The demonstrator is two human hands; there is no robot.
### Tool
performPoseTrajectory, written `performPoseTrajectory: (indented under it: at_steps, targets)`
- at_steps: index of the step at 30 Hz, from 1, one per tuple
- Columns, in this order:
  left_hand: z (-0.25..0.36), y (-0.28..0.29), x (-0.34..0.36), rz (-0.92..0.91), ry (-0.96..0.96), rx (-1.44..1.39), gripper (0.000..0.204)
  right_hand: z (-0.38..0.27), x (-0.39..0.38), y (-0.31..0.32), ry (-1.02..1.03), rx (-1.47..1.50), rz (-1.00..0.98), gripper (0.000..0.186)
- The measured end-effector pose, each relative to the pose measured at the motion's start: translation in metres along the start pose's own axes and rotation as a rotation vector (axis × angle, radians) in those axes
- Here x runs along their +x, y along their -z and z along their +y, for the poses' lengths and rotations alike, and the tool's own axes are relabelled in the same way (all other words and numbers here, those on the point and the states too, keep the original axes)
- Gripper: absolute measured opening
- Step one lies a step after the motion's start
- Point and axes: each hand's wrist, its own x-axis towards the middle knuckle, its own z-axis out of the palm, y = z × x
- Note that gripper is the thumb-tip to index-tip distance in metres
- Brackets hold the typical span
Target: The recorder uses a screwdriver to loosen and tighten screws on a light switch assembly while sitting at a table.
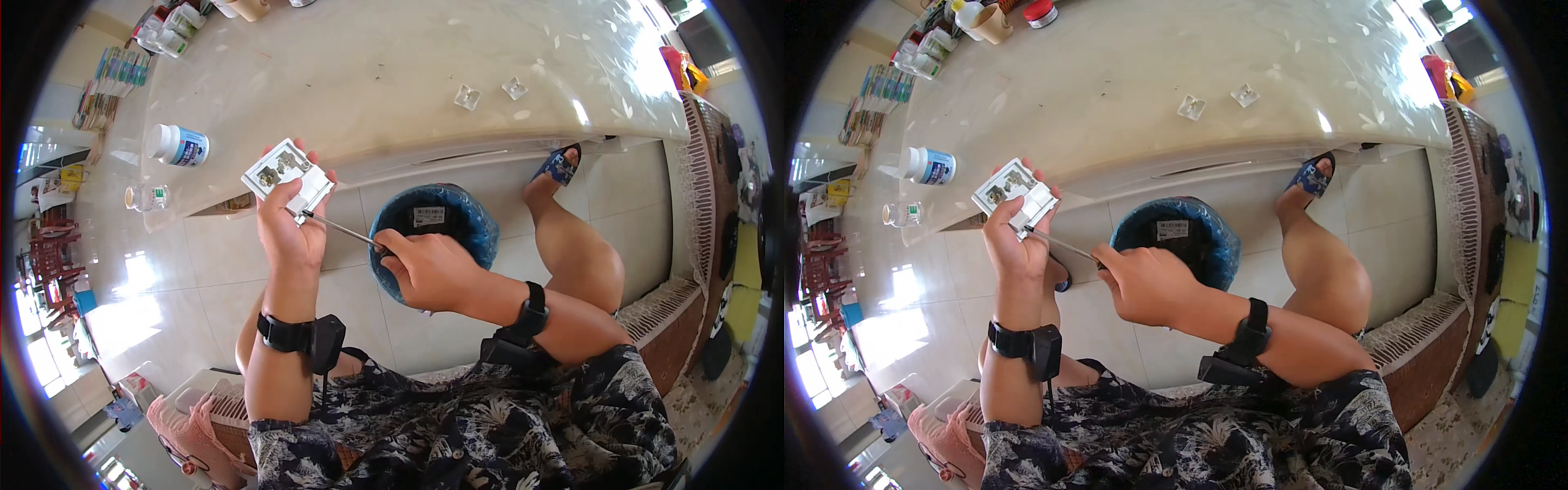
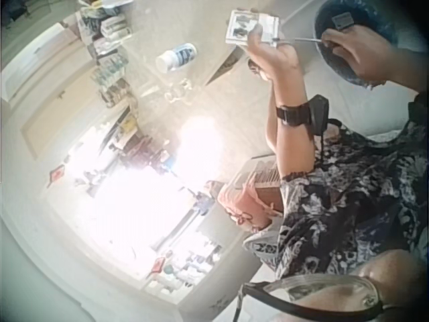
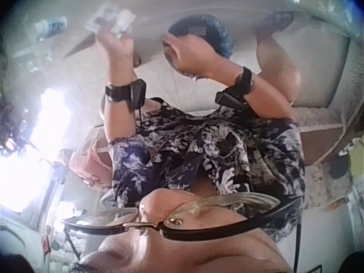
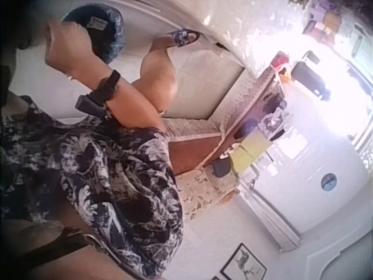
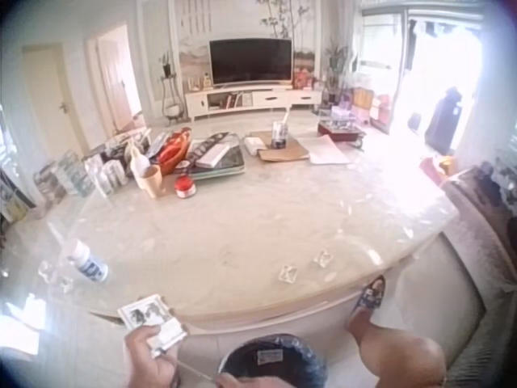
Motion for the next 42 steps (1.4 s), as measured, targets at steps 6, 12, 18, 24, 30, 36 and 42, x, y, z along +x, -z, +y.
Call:
performPoseTrajectory:
  at_steps: [6, 12, 18, 24, 30, 36, 42]
  targets:
    - [-0.005, 0.000, 0.003, 0.061, -0.049, 0.146, 0.063, -0.008, -0.008, -0.003, -0.011, -0.288, 0.022, 0.021]
    - [-0.009, 0.001, 0.002, -0.019, 0.134, 0.049, 0.062, 0.031, 0.006, 0.006, 0.140, 0.356, -0.035, 0.019]
    - [0.002, 0.006, 0.002, -0.158, 0.223, -0.024, 0.062, 0.029, 0.016, 0.038, -0.509, 1.453, -0.726, 0.029]
    - [-0.004, 0.001, 0.004, -0.092, 0.116, -0.045, 0.061, 0.022, 0.012, 0.024, -0.495, 1.378, -0.642, 0.026]
    - [-0.008, -0.002, 0.004, 0.034, 0.039, -0.057, 0.058, -0.002, -0.004, -0.011, -0.087, 0.426, -0.001, 0.021]
    - [-0.012, -0.001, 0.005, 0.032, -0.002, -0.075, 0.058, -0.002, -0.009, -0.031, -0.056, 0.208, 0.078, 0.025]
    - [-0.009, -0.003, 0.001, 0.096, -0.015, -0.075, 0.058, -0.005, -0.007, -0.028, -0.048, 0.008, 0.050, 0.023]
